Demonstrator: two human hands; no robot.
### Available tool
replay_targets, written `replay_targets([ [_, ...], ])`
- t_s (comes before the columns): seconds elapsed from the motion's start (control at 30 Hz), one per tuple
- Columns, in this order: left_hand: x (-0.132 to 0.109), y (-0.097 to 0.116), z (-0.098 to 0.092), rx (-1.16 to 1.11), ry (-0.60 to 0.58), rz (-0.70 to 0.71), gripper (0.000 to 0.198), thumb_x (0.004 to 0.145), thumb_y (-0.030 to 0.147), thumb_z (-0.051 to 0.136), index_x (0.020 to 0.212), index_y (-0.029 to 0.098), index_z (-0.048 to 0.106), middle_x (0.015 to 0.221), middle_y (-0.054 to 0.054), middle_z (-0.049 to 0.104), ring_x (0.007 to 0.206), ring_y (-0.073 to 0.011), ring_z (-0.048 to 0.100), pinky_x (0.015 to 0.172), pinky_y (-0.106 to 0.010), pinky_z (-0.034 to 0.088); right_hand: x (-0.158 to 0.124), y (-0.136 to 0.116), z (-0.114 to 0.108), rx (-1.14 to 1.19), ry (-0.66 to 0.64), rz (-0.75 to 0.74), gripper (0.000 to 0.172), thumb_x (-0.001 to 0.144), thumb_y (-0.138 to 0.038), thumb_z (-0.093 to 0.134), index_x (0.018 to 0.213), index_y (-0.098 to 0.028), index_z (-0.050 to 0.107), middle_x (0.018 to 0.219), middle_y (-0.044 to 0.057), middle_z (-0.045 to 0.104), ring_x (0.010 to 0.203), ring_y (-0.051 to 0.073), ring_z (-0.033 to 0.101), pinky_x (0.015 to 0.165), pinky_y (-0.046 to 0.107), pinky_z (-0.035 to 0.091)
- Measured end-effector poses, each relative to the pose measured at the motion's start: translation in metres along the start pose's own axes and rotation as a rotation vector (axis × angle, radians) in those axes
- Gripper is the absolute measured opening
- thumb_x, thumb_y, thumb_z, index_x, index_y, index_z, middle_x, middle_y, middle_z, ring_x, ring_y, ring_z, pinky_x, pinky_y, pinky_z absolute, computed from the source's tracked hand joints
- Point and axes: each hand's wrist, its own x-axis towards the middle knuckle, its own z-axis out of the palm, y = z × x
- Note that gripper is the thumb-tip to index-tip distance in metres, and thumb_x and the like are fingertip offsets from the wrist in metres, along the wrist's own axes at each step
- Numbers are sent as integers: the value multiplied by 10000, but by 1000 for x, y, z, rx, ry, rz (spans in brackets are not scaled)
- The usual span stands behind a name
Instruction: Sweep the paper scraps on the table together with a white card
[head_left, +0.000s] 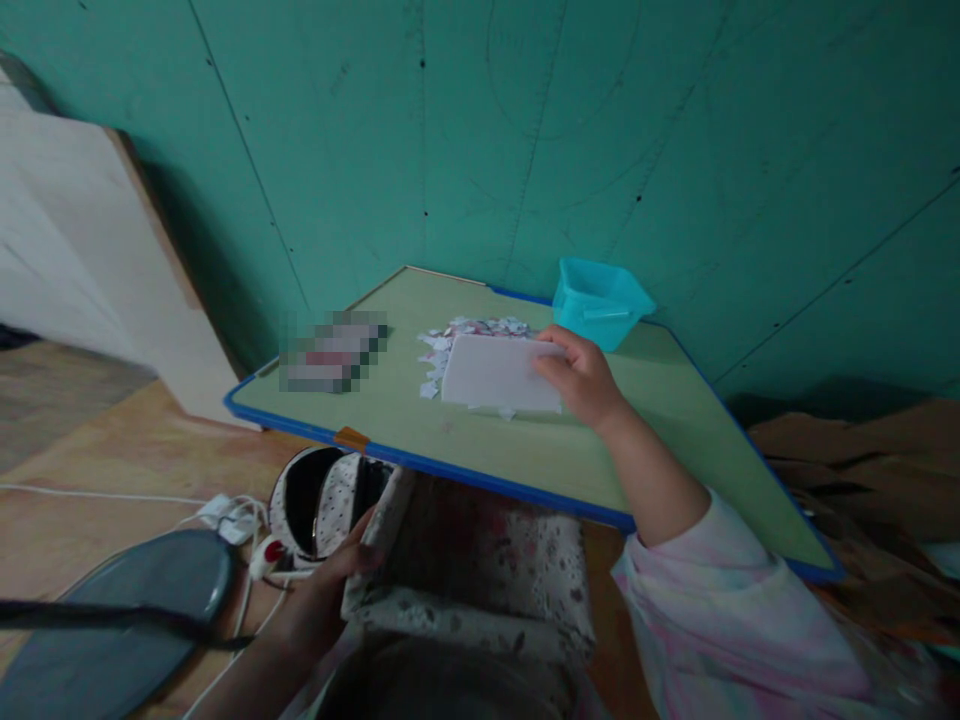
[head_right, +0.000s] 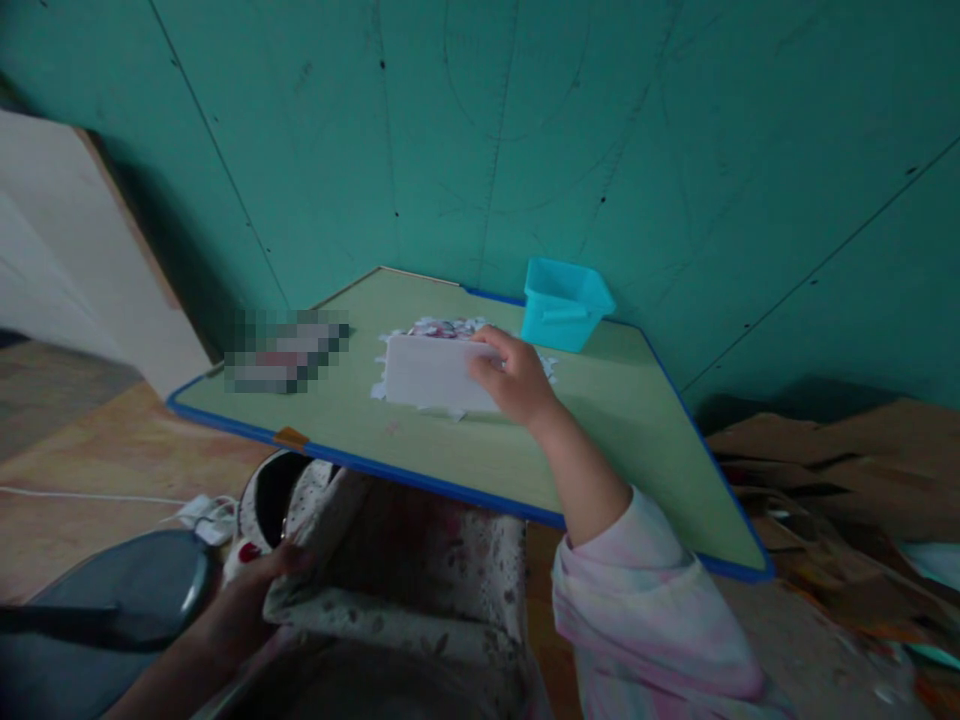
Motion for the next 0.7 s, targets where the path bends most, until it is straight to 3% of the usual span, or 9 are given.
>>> replay_targets([
  [0.13,-2,1,1,123,-12,45,672,651,95,484,1306,199,379,861,-30,751,873,-328,654,746,-430,496,0,3,4,-83,-14,-24,143,699,-274,477,788,-188,548,733,-1,555,693,146,490,615,258,375],
  [0.33,-2,0,2,97,-22,44,662,652,98,479,1298,213,390,872,-21,749,853,-312,661,709,-400,496,1,4,8,-132,-30,-28,198,725,-288,463,863,-186,563,822,19,595,736,159,514,645,270,389],
  [0.47,1,0,-1,87,-28,46,663,651,97,480,1297,219,393,854,-7,752,871,-306,655,716,-388,486,-1,1,5,-100,-71,-17,152,700,-275,463,790,-188,550,730,-1,563,679,146,491,599,255,371],
  [0.57,2,0,-4,98,-56,54,632,663,110,466,1281,232,421,853,6,753,856,-289,660,720,-372,479,-1,1,1,-64,-20,-16,104,686,-264,466,727,-191,527,653,-16,515,649,140,478,576,250,362],
  [0.7,3,-1,-5,109,-53,61,648,649,109,477,1286,218,418,887,-7,748,837,-283,662,706,-364,479,0,5,3,-95,10,-37,137,714,-281,470,795,-195,540,702,-11,538,683,146,492,603,259,376],
])
